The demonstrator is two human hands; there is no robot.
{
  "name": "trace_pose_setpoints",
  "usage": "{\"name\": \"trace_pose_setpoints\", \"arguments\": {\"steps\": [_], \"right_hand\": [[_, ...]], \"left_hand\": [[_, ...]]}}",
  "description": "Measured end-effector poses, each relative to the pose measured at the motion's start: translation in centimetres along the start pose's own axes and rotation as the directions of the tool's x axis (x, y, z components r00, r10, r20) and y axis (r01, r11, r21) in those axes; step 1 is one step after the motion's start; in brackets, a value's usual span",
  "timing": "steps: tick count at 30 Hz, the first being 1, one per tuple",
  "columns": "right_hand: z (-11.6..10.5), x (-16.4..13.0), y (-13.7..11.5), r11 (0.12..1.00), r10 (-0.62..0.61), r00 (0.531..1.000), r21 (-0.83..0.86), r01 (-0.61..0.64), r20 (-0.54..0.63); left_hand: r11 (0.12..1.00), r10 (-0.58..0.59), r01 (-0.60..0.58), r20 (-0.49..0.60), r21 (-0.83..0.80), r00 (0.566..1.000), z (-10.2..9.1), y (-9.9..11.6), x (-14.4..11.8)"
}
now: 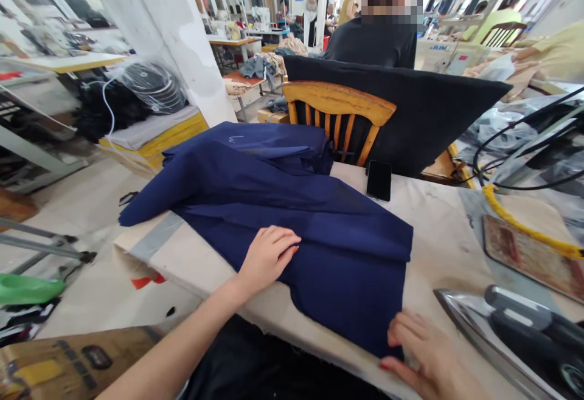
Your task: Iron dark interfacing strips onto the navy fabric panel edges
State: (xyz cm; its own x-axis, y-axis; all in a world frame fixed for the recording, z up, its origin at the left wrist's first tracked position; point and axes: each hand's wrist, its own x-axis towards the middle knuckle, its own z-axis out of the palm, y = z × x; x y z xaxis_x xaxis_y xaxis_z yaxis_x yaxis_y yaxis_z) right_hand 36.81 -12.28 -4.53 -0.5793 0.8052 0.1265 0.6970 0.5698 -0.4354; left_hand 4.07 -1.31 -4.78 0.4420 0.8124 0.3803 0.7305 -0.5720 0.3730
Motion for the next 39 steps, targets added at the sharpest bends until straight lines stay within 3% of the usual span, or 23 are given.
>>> {"name": "trace_pose_setpoints", "arguments": {"steps": [4,8,13,18,21,23,27,30,33,39], "right_hand": [[1.6,-2.5,-0.1,0.99,-0.046,0.999,-0.135,0.043,-0.026],[1.2,-2.4,0.1,0.997,0.047,0.996,0.052,-0.05,0.073],[0.1,-2.0,0.0,0.939,0.207,0.964,0.241,-0.244,0.167],[0.0,-1.6,1.2,0.878,0.316,0.936,0.327,-0.349,0.153],[0.1,-1.0,2.7,0.862,0.393,0.914,0.306,-0.405,0.102],[0.1,-0.4,3.7,0.854,0.445,0.893,0.271,-0.445,0.063],[0.0,0.5,4.8,0.842,0.498,0.867,0.227,-0.489,0.019],[0.0,0.8,5.0,0.845,0.497,0.867,0.214,-0.491,0.028],[0.0,0.7,5.0,0.846,0.497,0.867,0.204,-0.492,0.031],[0.4,0.9,5.4,0.861,0.482,0.876,0.177,-0.477,0.016]], "left_hand": [[0.994,0.025,-0.024,0.011,-0.105,1.0,0.8,2.9,-2.5],[0.987,0.049,-0.036,0.079,-0.157,0.996,1.0,4.4,-3.1],[0.969,0.132,-0.07,0.254,-0.237,0.958,0.3,5.6,-2.9],[0.967,0.171,-0.09,0.349,-0.238,0.921,0.7,5.7,-2.3],[0.984,0.129,-0.078,0.338,-0.159,0.932,1.5,5.5,-1.3],[0.995,0.081,-0.062,0.264,-0.081,0.961,2.2,5.8,-0.6],[0.994,0.108,-0.109,0.144,-0.001,0.984,3.8,8.3,-0.1],[0.976,0.218,-0.212,0.212,-0.05,0.953,5.2,11.0,-0.8],[0.97,0.243,-0.23,0.266,-0.081,0.933,6.6,13.1,-1.5],[0.969,0.247,-0.225,0.318,-0.104,0.915,7.7,14.3,-1.7]]}}
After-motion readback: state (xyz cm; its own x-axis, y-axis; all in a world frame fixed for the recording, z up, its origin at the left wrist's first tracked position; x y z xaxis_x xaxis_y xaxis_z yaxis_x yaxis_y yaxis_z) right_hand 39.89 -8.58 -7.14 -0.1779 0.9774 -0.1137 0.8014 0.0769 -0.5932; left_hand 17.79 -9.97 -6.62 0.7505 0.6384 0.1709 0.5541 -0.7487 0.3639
